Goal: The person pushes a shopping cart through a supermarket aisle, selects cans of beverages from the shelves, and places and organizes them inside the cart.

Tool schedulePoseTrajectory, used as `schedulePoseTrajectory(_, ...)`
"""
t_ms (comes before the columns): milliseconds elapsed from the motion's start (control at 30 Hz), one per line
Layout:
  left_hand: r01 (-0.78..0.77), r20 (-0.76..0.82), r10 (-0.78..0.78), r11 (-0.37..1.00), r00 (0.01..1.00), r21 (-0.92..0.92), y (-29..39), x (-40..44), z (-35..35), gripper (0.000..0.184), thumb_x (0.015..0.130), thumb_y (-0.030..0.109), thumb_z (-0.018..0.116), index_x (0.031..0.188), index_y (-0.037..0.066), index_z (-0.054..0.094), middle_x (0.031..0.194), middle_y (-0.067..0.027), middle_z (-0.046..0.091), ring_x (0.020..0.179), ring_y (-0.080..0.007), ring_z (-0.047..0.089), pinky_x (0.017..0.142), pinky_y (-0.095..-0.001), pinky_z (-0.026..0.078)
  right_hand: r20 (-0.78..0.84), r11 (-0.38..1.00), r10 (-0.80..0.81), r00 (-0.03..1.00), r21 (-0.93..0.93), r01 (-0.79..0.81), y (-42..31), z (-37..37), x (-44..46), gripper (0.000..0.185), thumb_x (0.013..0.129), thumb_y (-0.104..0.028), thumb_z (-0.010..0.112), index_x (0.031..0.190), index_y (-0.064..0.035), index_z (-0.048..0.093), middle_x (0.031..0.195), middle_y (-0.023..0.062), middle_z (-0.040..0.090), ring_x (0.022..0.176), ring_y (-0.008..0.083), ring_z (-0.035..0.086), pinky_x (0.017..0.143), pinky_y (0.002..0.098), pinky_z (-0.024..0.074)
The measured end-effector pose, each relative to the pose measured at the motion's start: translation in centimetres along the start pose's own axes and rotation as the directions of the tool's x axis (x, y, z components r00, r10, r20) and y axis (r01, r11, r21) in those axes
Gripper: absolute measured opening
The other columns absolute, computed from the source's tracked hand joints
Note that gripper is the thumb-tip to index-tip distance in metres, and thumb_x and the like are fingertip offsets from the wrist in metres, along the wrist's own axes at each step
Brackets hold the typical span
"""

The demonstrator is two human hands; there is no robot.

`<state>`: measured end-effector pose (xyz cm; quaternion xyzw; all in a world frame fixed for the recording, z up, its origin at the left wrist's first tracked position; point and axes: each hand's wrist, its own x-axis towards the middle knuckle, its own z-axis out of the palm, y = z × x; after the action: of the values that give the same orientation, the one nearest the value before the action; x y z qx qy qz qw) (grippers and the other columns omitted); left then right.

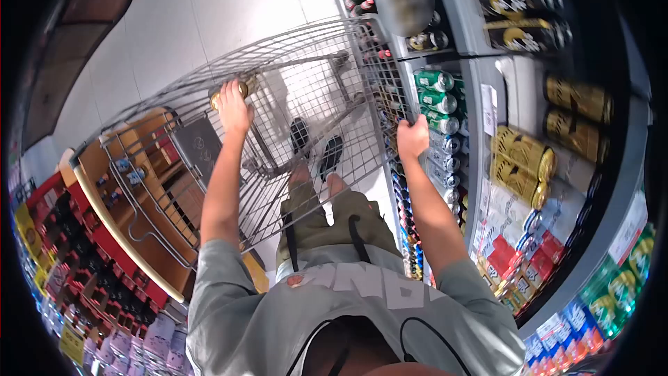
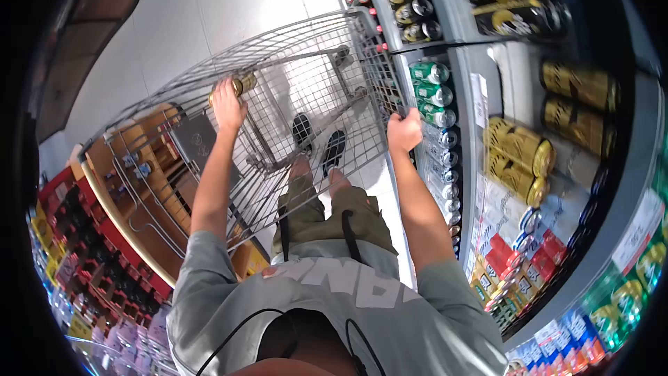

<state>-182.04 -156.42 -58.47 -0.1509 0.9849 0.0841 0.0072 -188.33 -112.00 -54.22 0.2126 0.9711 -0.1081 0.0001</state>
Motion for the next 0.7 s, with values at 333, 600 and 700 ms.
schedulePoseTrajectory(333,0.150,0.100,-0.114,0.845,0.988,-0.514,11.6,-12.3,-3.0,0.052,0.077,0.013,0.073,0.123,0.000,0.054,0.119,-0.0222,0.058,0.117,-0.0396,0.054,0.103,-0.0459,0.043,0.351,0.982,-0.079,0.933,0.190,0.011,2.0,-2.3,1.7,0.052,0.080,-0.021,0.071,0.126,-0.0091,0.051,0.124,0.0170,0.058,0.121,0.0368,0.054,0.097,0.0467,0.0476)
schedulePoseTrajectory(600,-0.422,-0.048,0.474,0.729,0.879,-0.538,26.1,-12.2,-18.8,0.032,0.079,0.011,0.071,0.109,0.004,0.062,0.115,-0.0137,0.064,0.107,-0.0330,0.062,0.094,-0.0410,0.049,0.242,0.646,-0.210,0.947,0.762,-0.051,16.3,3.4,-6.8,0.038,0.089,-0.024,0.069,0.120,-0.0045,0.058,0.110,0.0190,0.067,0.102,0.0344,0.066,0.088,0.0441,0.0508)
schedulePoseTrajectory(700,-0.653,-0.147,0.679,0.588,0.719,-0.476,32.3,-10.3,-26.2,0.028,0.079,0.012,0.072,0.104,0.006,0.063,0.113,-0.0105,0.066,0.106,-0.0305,0.063,0.092,-0.0398,0.050,0.635,0.797,-0.226,0.739,0.557,-0.234,22.0,1.0,-13.7,0.039,0.095,-0.037,0.057,0.115,-0.0048,0.065,0.113,0.0212,0.069,0.107,0.0345,0.067,0.092,0.0436,0.0503)
